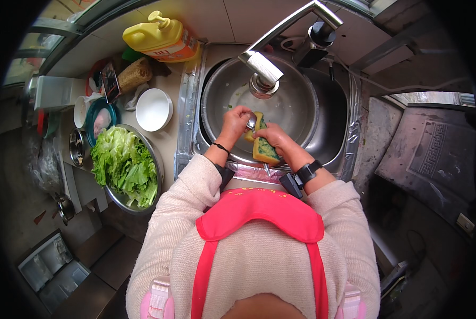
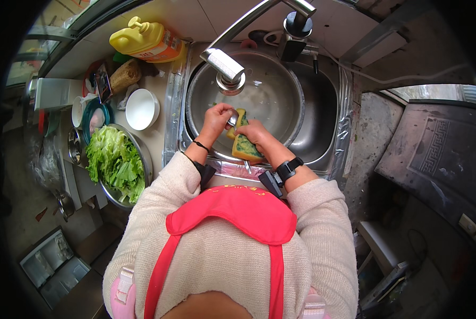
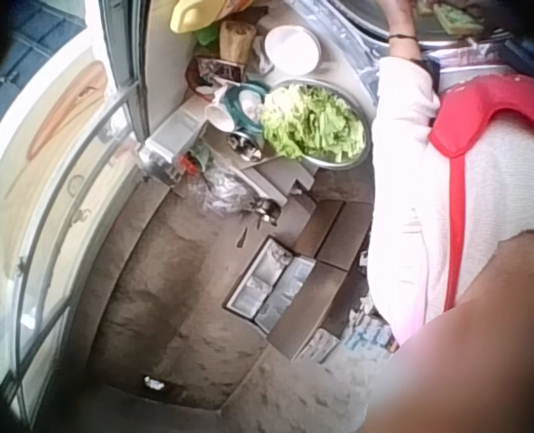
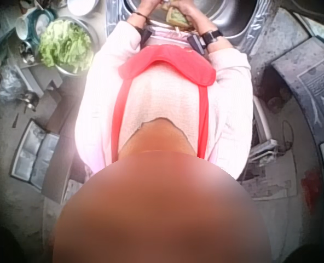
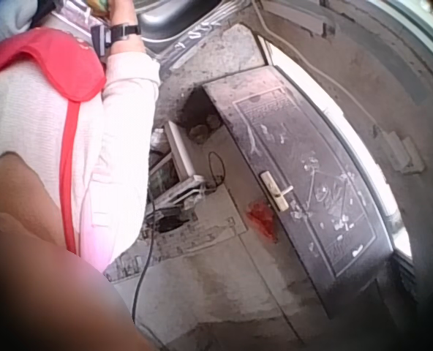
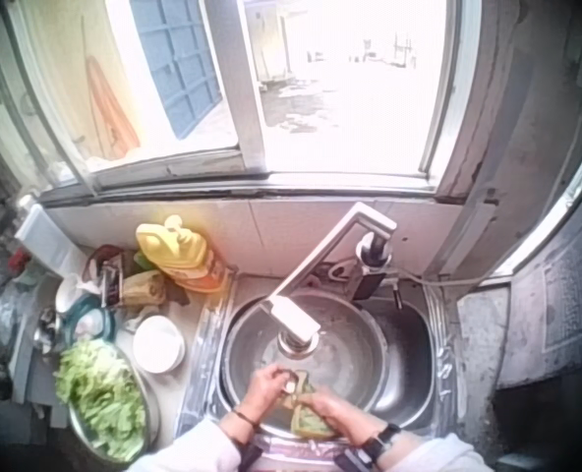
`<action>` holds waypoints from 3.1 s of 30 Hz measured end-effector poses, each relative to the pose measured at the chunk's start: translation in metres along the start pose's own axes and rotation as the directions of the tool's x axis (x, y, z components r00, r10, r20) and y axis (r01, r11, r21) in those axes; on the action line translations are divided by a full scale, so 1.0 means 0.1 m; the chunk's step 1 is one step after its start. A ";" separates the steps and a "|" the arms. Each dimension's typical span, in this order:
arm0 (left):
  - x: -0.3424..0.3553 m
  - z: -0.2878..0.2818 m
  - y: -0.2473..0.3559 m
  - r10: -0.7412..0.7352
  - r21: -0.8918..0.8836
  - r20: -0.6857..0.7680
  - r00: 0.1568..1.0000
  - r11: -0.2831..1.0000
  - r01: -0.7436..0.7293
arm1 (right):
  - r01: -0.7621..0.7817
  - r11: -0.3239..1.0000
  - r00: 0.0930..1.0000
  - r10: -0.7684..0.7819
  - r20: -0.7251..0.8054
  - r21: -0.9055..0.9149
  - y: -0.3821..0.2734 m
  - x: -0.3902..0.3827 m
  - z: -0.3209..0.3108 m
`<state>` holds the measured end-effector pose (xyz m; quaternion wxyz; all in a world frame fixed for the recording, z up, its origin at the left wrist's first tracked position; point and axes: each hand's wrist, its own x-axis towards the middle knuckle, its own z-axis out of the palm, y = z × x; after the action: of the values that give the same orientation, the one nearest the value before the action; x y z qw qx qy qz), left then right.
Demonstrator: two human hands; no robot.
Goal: The person peels garlic cloves, places them in a basket, then chops them on a cutting board. They wash a bowl and a spoon in the sink using a sponge. The person wears a red apron and works at a wooden countertop in a kitchen.
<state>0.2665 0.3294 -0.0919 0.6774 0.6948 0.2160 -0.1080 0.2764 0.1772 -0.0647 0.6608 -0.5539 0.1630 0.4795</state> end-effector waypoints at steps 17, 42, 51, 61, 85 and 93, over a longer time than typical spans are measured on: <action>0.02 -0.04 0.09 -0.069 0.003 0.123 0.990 0.998 0.069 | -0.012 0.998 0.999 0.010 -0.037 -0.057 0.03 0.04 -0.01; 0.09 0.05 -0.11 -0.109 -0.042 0.109 0.988 0.993 0.114 | 0.000 1.000 0.998 -0.001 -0.065 -0.015 0.08 0.05 -0.06; 0.06 0.10 -0.04 -0.107 -0.051 0.090 0.990 0.992 0.112 | 0.014 1.000 0.999 -0.014 -0.044 0.010 0.08 0.04 -0.06; 0.14 0.13 -0.18 -0.081 -0.028 0.043 0.996 0.996 0.082 | -0.019 1.000 0.995 0.019 -0.096 -0.004 0.08 0.11 -0.08; 0.25 -0.04 -0.07 -0.182 0.098 0.268 0.946 0.982 0.161 | 0.007 0.984 0.999 -0.013 -0.030 -0.177 0.10 0.11 -0.20; 0.24 -0.09 -0.03 -0.204 0.339 0.263 0.943 0.935 0.108 | 0.004 0.927 0.997 -0.032 -0.068 -0.374 0.15 0.27 -0.31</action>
<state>0.2851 0.3416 -0.1052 0.5696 0.7519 0.1475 -0.2975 0.2874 0.1608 -0.1036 0.5413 -0.6882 0.0878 0.4751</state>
